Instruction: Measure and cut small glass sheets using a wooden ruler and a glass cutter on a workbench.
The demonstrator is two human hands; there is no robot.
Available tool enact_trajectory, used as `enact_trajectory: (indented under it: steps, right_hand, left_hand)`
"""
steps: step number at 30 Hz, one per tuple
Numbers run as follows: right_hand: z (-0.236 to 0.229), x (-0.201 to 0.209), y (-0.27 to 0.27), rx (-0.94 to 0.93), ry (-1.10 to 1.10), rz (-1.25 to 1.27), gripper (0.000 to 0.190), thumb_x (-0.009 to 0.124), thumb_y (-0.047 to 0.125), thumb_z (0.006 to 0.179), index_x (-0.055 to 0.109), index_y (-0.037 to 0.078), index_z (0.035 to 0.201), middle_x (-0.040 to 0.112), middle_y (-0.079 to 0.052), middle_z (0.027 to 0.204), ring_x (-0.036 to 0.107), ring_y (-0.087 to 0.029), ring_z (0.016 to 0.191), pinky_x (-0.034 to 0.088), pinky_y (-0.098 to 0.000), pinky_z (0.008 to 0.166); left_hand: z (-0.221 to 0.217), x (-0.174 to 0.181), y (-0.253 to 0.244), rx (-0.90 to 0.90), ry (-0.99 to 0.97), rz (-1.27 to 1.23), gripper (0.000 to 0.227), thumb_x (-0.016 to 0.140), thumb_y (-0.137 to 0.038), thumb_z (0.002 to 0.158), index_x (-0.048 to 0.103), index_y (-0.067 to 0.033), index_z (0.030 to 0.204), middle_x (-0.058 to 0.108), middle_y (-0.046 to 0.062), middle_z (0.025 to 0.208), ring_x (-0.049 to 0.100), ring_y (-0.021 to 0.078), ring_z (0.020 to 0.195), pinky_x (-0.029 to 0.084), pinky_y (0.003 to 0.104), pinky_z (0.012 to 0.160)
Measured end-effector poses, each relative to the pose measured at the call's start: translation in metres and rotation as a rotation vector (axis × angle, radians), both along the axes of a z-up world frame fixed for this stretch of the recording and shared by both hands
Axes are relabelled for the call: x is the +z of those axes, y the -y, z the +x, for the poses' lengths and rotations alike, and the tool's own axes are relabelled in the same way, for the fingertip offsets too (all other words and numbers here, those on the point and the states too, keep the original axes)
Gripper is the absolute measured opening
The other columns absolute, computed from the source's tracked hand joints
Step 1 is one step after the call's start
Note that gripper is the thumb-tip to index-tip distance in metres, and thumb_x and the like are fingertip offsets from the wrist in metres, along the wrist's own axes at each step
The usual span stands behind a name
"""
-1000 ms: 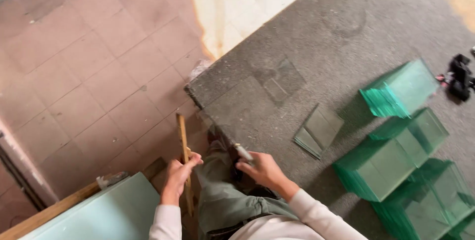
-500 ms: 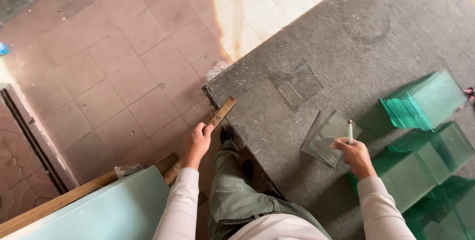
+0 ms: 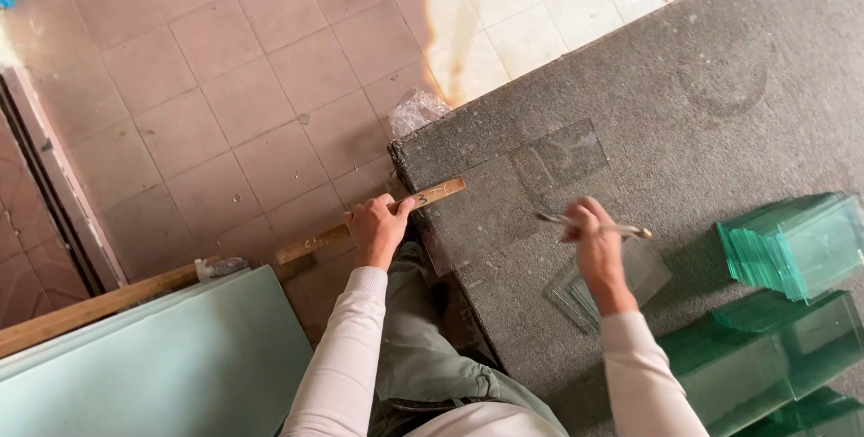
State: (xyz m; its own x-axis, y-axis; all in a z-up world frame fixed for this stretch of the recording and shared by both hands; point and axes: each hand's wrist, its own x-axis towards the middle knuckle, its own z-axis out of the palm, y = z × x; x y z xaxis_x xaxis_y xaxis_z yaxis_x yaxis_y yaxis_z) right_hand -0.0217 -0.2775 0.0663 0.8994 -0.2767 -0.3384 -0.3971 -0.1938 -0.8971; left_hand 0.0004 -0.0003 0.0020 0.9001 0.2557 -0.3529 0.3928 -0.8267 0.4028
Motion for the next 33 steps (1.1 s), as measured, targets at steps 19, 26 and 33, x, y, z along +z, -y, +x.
enact_trajectory:
  steps: [19, 26, 33]
  right_hand:
    - [0.070, -0.025, -0.095, 0.536, 0.146, -0.457, 0.008, 0.058, 0.017, 0.071, 0.057, 0.008, 0.070, 0.054, -0.010, 0.054, 0.053, -0.027, 0.050, 0.043, -0.0344, 0.051]
    - [0.071, -0.039, -0.093, 0.649, 0.248, -0.556, 0.010, 0.055, 0.012, 0.071, 0.050, 0.007, 0.064, 0.049, -0.012, 0.051, 0.053, -0.032, 0.051, 0.043, -0.0372, 0.050]
    - [-0.015, -0.053, -0.047, 0.648, 0.228, -0.509, 0.015, 0.052, 0.007, 0.073, 0.051, 0.011, 0.059, 0.051, -0.006, 0.047, 0.053, -0.022, 0.042, 0.045, -0.0308, 0.046]
  left_hand:
    - [0.000, -0.033, -0.003, 0.077, -0.018, -0.022, 0.039, 0.052, -0.055, 0.071, 0.061, -0.0169, 0.069, 0.060, 0.009, 0.072, 0.055, 0.0308, 0.077, 0.036, 0.042, 0.080]
    - [-0.002, -0.043, -0.002, 0.073, 0.024, -0.039, 0.044, 0.051, -0.057, 0.072, 0.061, -0.0141, 0.070, 0.059, 0.009, 0.071, 0.055, 0.0304, 0.077, 0.035, 0.047, 0.083]
    - [-0.081, -0.040, 0.035, -0.037, 0.113, 0.117, 0.043, 0.054, -0.061, 0.066, 0.056, -0.0187, 0.060, 0.057, 0.007, 0.057, 0.057, 0.0269, 0.065, 0.041, 0.045, 0.072]
